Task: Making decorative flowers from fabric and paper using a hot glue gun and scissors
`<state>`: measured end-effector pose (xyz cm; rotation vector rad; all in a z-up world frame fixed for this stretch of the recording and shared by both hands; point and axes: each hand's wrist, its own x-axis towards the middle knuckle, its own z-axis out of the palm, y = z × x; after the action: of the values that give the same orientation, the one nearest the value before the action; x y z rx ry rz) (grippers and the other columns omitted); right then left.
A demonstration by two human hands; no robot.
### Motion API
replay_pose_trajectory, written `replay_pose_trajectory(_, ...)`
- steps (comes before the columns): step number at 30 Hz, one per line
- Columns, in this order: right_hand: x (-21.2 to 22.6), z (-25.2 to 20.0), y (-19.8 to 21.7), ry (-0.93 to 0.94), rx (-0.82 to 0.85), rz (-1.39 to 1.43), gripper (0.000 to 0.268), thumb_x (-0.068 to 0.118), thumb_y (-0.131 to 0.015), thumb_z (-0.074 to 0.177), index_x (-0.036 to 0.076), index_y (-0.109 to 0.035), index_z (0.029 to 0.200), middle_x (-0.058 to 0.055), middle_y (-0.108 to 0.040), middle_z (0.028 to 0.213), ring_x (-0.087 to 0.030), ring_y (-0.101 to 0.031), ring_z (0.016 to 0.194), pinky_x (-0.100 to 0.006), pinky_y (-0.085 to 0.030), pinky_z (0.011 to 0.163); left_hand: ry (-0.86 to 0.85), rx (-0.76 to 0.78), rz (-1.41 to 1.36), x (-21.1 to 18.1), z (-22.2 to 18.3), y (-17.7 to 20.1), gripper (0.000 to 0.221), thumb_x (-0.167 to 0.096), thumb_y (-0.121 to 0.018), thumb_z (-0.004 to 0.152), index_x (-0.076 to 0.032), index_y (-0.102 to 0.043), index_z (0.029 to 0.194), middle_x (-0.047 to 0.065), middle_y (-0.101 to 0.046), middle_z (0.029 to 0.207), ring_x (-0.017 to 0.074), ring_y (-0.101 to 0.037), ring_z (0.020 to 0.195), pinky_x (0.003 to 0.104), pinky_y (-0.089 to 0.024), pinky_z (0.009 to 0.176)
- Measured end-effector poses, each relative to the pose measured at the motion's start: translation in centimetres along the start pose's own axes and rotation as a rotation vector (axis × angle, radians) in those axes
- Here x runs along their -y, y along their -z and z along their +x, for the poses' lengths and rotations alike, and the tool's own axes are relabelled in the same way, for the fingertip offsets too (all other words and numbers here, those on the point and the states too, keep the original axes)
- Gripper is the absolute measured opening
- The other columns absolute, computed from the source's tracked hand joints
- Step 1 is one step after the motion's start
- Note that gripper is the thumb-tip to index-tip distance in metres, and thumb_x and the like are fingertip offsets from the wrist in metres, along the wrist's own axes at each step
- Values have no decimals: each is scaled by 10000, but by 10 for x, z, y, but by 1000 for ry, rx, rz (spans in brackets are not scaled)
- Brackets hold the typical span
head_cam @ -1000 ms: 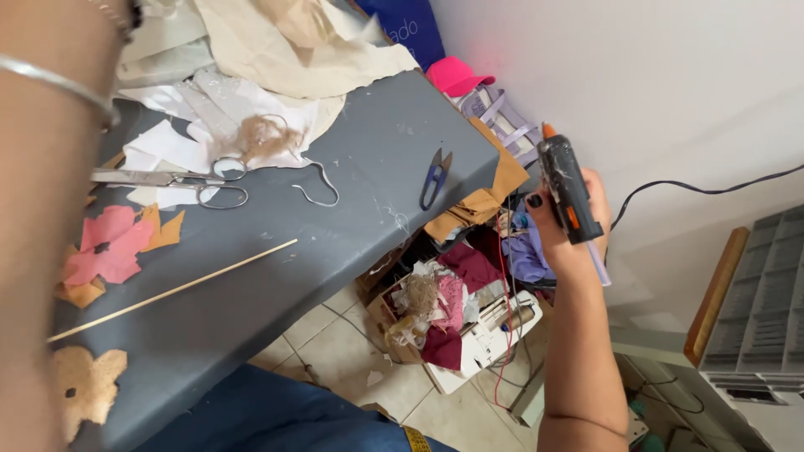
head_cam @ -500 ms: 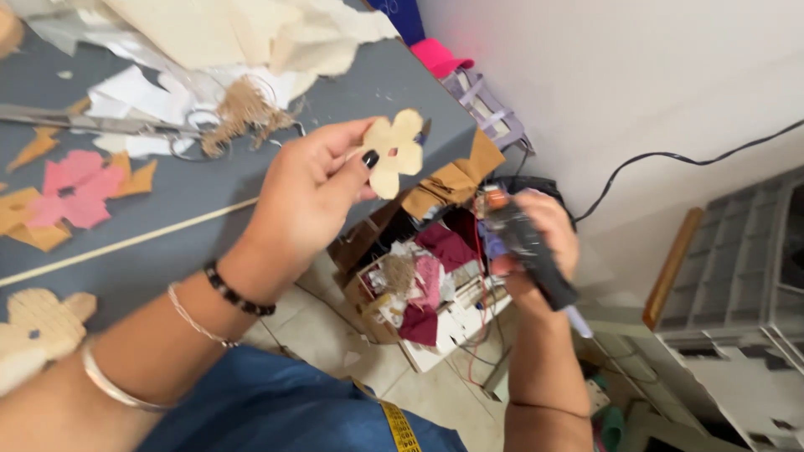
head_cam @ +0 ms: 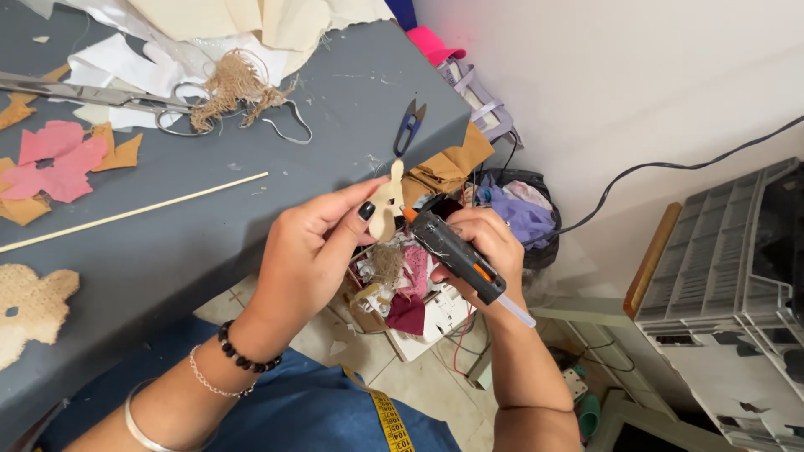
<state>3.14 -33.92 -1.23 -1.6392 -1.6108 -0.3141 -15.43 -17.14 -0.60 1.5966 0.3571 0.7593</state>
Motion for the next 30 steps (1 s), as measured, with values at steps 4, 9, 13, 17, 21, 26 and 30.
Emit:
replay_pose_trajectory(4, 1, 0, 0, -6, 32, -21, 496, 557, -689, 831, 78, -606, 934, -86, -671, 972, -231, -662, 904, -342, -525, 832, -23, -5, 58, -2, -3, 0, 370, -138, -541, 1021, -160, -702, 1353, -52, -717, 830, 31, -462, 600, 201, -424, 582)
replay_pose_trajectory(9, 3, 1, 0, -10, 48, -43, 506, 562, -681, 838, 71, -595, 924, -99, -662, 967, -243, -654, 891, -347, -523, 816, -36, 6, 68, 3, -4, -1, 372, -126, -544, 1024, -136, -709, 1357, -105, -577, 752, 34, -403, 587, 205, -375, 545)
replay_pose_trajectory(13, 2, 0, -1, -26, 75, -54, 506, 561, -696, 829, 76, -597, 933, -90, -666, 979, -245, -658, 915, -355, -514, 843, -61, 7, 120, 5, -4, -2, 383, -104, -540, 1002, -146, -707, 1344, -76, -724, 836, 28, -527, 642, 205, -451, 627)
replay_pose_trajectory(17, 2, 0, -1, -37, 80, -46, 484, 529, -730, 819, 77, -600, 934, -96, -667, 995, -242, -662, 933, -351, -514, 851, -58, 12, 93, 0, -2, -3, 431, -44, -571, 915, -135, -710, 1312, -13, -777, 1222, 1, -544, 704, 203, -496, 669)
replay_pose_trajectory(21, 0, -1, 0, -17, 94, -43, 506, 543, -729, 804, 77, -596, 946, -97, -670, 992, -236, -665, 916, -350, -516, 849, -16, 15, 77, -3, -4, -3, 447, -49, -570, 925, -145, -719, 1335, -101, -743, 977, 30, -383, 581, 217, -406, 541)
replay_pose_trajectory(26, -2, -2, 3, -29, 112, -40, 493, 533, -704, 841, 64, -600, 950, -114, -661, 1004, -257, -661, 931, -363, -514, 843, -31, -3, 52, -2, -2, -3, 419, -47, -594, 923, -146, -705, 1314, 17, -750, 1290, -3, -650, 1035, 180, -525, 851)
replay_pose_trajectory(30, -1, -1, 5, -30, 97, -47, 472, 499, -749, 822, 69, -606, 955, -102, -662, 986, -248, -652, 912, -358, -516, 834, 63, 10, 35, -4, -3, -2, 455, -50, -586, 898, -178, -727, 1311, -87, -767, 1199, 4, -370, 586, 191, -394, 495)
